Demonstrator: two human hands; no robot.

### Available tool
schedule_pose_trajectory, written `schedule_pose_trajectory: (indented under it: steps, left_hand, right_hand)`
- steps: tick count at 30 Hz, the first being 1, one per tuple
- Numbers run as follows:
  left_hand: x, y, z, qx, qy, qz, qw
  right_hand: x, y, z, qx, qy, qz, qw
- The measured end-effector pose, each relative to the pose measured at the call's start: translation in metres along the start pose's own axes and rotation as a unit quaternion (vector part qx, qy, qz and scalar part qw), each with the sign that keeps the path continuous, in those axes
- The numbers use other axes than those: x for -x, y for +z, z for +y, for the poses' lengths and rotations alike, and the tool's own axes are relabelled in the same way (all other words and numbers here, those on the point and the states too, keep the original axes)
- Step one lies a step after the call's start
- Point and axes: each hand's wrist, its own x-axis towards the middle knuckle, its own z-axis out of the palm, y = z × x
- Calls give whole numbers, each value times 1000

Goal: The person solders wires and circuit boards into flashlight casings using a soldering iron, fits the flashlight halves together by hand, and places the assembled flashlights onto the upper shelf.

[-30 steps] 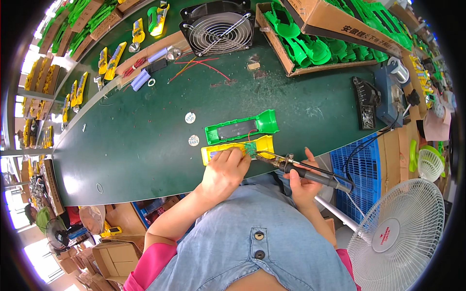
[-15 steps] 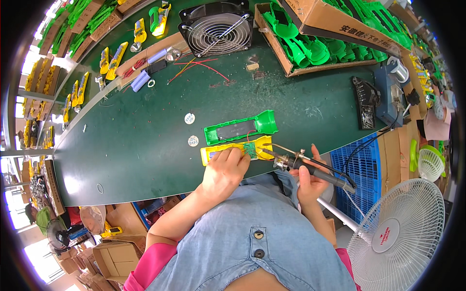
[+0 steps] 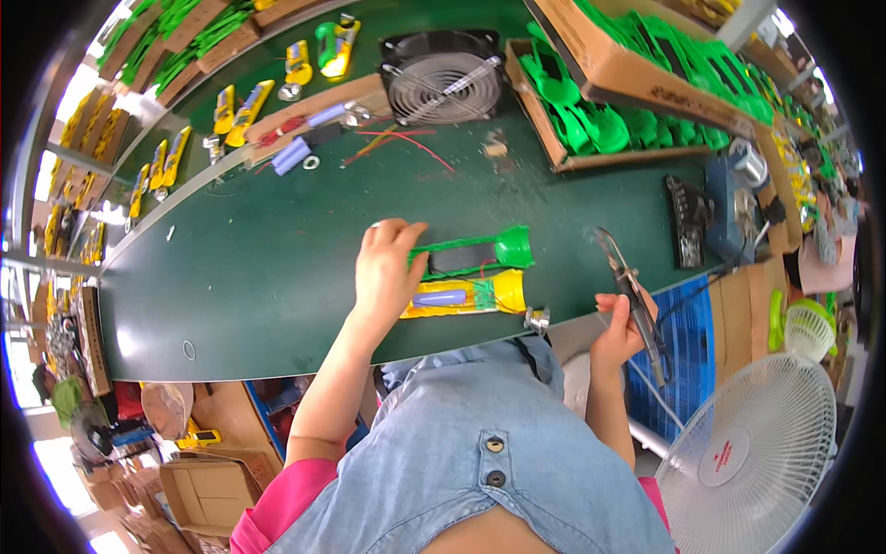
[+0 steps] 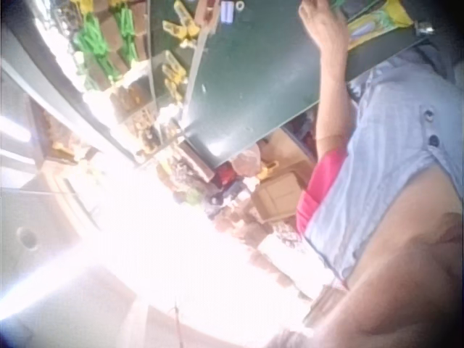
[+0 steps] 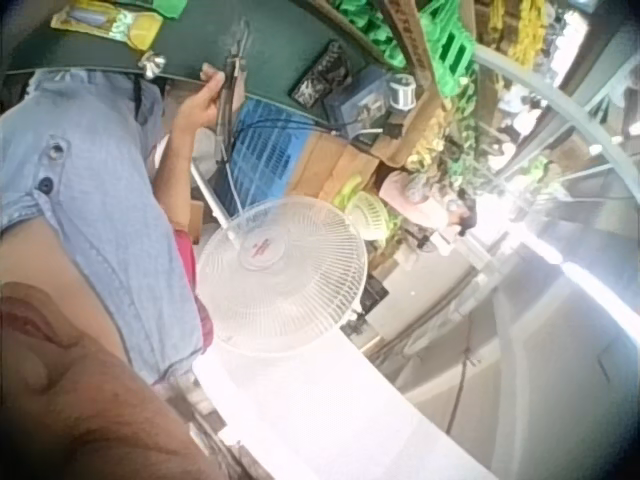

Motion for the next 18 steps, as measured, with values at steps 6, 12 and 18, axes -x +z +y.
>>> schedule_pose_trajectory:
  steps: [6,12,18]
  left_hand:
    - [13,15,-14,-47,-53,-45,996]
    - [74,-9,-4,164,41,31,985]
    - [45,-25,-33,164,164,11,973]
  right_hand:
    - [-18,-1,21,81,-34,6,996]
    - [-28,7,39,128,-67,-5,990]
    - [-30,6,53,139,-66,-1,988]
